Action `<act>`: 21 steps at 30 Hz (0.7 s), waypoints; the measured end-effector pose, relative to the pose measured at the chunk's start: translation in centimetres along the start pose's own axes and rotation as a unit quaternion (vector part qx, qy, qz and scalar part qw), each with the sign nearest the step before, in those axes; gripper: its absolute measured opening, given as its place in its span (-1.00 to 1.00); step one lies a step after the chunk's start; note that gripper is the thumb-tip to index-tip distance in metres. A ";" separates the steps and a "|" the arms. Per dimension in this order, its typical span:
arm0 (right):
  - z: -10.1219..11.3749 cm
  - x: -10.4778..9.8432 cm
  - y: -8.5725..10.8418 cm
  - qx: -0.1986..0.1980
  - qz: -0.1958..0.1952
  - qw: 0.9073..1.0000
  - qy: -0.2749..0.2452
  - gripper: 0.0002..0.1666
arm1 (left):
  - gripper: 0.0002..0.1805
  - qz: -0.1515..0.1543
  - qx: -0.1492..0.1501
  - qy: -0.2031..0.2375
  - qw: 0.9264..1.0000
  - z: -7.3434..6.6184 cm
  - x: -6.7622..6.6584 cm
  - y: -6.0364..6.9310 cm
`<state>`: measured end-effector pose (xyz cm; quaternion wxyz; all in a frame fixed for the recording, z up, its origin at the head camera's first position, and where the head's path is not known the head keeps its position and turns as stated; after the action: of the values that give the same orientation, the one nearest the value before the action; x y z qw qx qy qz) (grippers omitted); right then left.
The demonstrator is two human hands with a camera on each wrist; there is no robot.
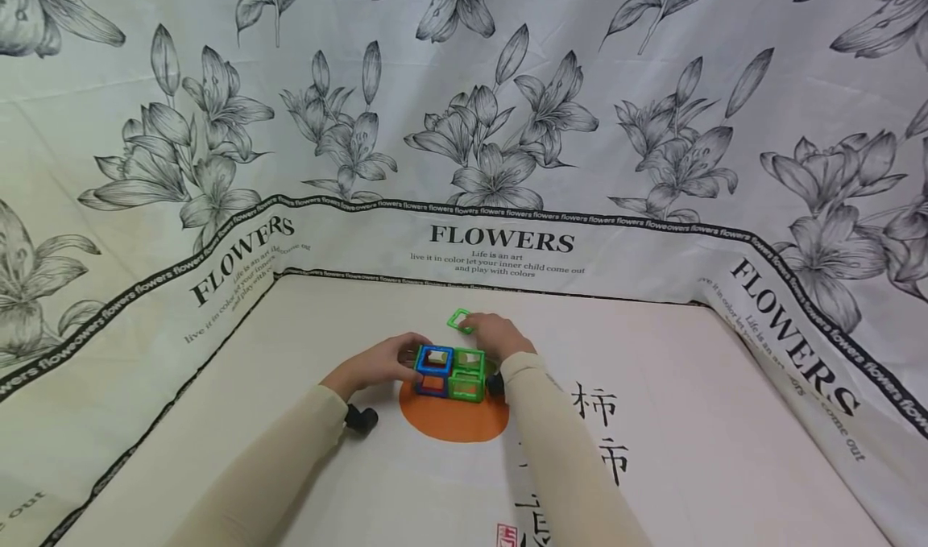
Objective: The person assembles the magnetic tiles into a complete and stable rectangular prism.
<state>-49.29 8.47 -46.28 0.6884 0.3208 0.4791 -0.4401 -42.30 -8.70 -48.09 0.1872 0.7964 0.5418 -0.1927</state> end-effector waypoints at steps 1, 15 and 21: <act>-0.1 0.0 0.1 0.008 0.001 1.000 -0.008 -0.40 | -0.34 0.000 0.000 0.000 1.000 0.0 0.0 0.0; 0.2 -1.2 0.9 -0.008 -0.035 0.996 0.076 -0.47 | -0.33 0.005 0.004 0.002 1.000 -0.2 0.1 0.3; -0.2 -1.2 1.2 -0.018 -0.038 0.996 0.075 -0.57 | -0.32 0.003 0.000 -0.004 1.000 -0.1 0.1 0.3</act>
<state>-48.40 9.48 -45.22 0.6390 0.3220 0.5492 -0.4317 -41.95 -8.66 -48.00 0.1900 0.7973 0.5388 -0.1947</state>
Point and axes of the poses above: each hand's wrist, its own y-axis away from the middle knuckle, its own x-axis out of the palm, z = x × y, the point moved 8 cm from there along -y, towards the middle knuckle, and after that the axes turned 7 degrees about -z, right-handed, at the moved point
